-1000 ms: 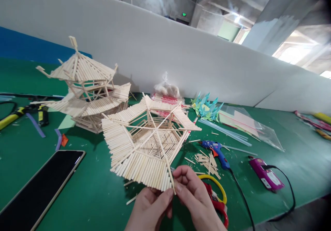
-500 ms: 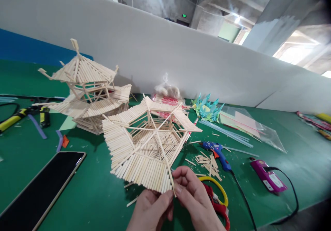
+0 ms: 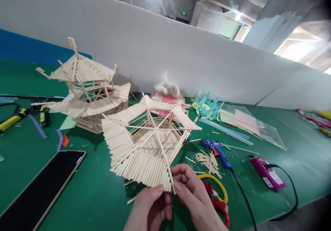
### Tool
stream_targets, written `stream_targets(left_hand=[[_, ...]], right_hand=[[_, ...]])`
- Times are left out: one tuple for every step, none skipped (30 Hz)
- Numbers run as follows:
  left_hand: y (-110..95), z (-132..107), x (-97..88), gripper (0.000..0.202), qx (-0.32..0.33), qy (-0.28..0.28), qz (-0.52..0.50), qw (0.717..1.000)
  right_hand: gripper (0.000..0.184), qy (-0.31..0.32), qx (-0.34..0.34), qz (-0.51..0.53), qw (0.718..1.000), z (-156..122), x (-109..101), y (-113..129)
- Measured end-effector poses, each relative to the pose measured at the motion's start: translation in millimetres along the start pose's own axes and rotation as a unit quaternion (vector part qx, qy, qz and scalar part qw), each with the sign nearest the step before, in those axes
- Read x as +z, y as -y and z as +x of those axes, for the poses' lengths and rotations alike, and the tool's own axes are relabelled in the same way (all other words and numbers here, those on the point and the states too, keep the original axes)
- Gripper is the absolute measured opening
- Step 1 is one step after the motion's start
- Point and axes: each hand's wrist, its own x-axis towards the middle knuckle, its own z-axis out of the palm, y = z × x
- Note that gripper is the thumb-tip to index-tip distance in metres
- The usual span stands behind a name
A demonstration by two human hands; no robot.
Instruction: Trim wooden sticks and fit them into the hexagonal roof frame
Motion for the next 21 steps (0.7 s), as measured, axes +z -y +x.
stream_targets(left_hand=[[-1, 0, 0.0, 0.012, -0.002, -0.001, 0.001, 1.000], [-1, 0, 0.2, 0.013, -0.001, 0.000, 0.005, 1.000], [0, 0, 0.7, 0.013, 0.003, 0.004, 0.012, 1.000], [0, 1, 1.5, 0.013, 0.008, 0.008, 0.019, 1.000], [1, 2, 2.4, 0.014, 0.013, 0.012, 0.028, 0.999], [2, 3, 3.5, 0.015, 0.018, 0.015, 0.038, 0.999], [3, 4, 4.7, 0.017, 0.021, 0.015, 0.047, 0.999], [3, 4, 6.0, 0.018, 0.022, 0.011, 0.054, 0.998], [3, 4, 7.2, 0.019, 0.021, 0.007, 0.061, 0.998], [3, 4, 8.4, 0.020, 0.020, 0.006, 0.067, 0.998], [3, 3, 9.4, 0.021, 0.020, 0.005, 0.071, 0.997], [2, 2, 10.3, 0.021, 0.019, 0.004, 0.073, 0.997], [1, 1, 10.8, 0.022, 0.019, 0.006, 0.077, 0.997], [1, 0, 11.1, 0.022, 0.018, 0.009, 0.082, 0.996], [1, 0, 10.9, 0.022, 0.018, 0.009, 0.086, 0.996], [1, 0, 10.4, 0.022, 0.017, 0.007, 0.086, 0.996], [2, 1, 9.5, 0.023, 0.018, 0.004, 0.086, 0.996], [3, 2, 8.4, 0.023, 0.017, 0.002, 0.087, 0.996], [4, 4, 7.2, 0.023, 0.016, -0.001, 0.085, 0.996], [5, 6, 5.9, 0.024, 0.016, -0.002, 0.083, 0.996], [6, 7, 4.7, 0.024, 0.018, -0.001, 0.080, 0.997]], right_hand=[[0.030, 0.003, 0.000, 0.004, 1.000, 0, 0, 1], [0.030, 0.005, 0.000, 0.008, 1.000, 0, 0, 1], [0.030, 0.009, 0.002, 0.011, 1.000, 0, 0, 0], [0.030, 0.013, 0.005, 0.013, 1.000, 0, -1, 0], [0.031, 0.016, 0.007, 0.013, 1.000, 0, -2, -1], [0.031, 0.013, 0.007, 0.012, 1.000, 0, -2, -2], [0.031, 0.009, 0.007, 0.008, 1.000, -1, -3, -3], [0.031, 0.006, 0.006, 0.001, 1.000, -1, -4, -4], [0.030, 0.003, 0.003, -0.006, 1.000, -1, -5, -5], [0.030, 0.000, 0.001, -0.011, 1.000, -2, -5, -5], [0.030, 0.001, 0.001, -0.014, 1.000, -2, -5, -6], [0.031, 0.003, 0.001, -0.014, 1.000, -2, -5, -6], [0.031, 0.002, 0.000, -0.011, 1.000, -1, -5, -6], [0.032, 0.001, 0.001, -0.008, 1.000, -1, -5, -6], [0.033, -0.002, 0.001, -0.005, 1.000, -1, -5, -6], [0.033, -0.004, 0.000, -0.005, 1.000, 0, -4, -5], [0.034, -0.005, -0.001, -0.006, 1.000, 0, -4, -5], [0.035, -0.004, 0.000, -0.008, 1.000, 0, -4, -5], [0.036, -0.001, 0.002, -0.009, 1.000, 0, -4, -4], [0.037, 0.003, 0.004, -0.009, 1.000, 0, -4, -4], [0.037, 0.007, 0.006, -0.009, 1.000, 0, -3, -4]])
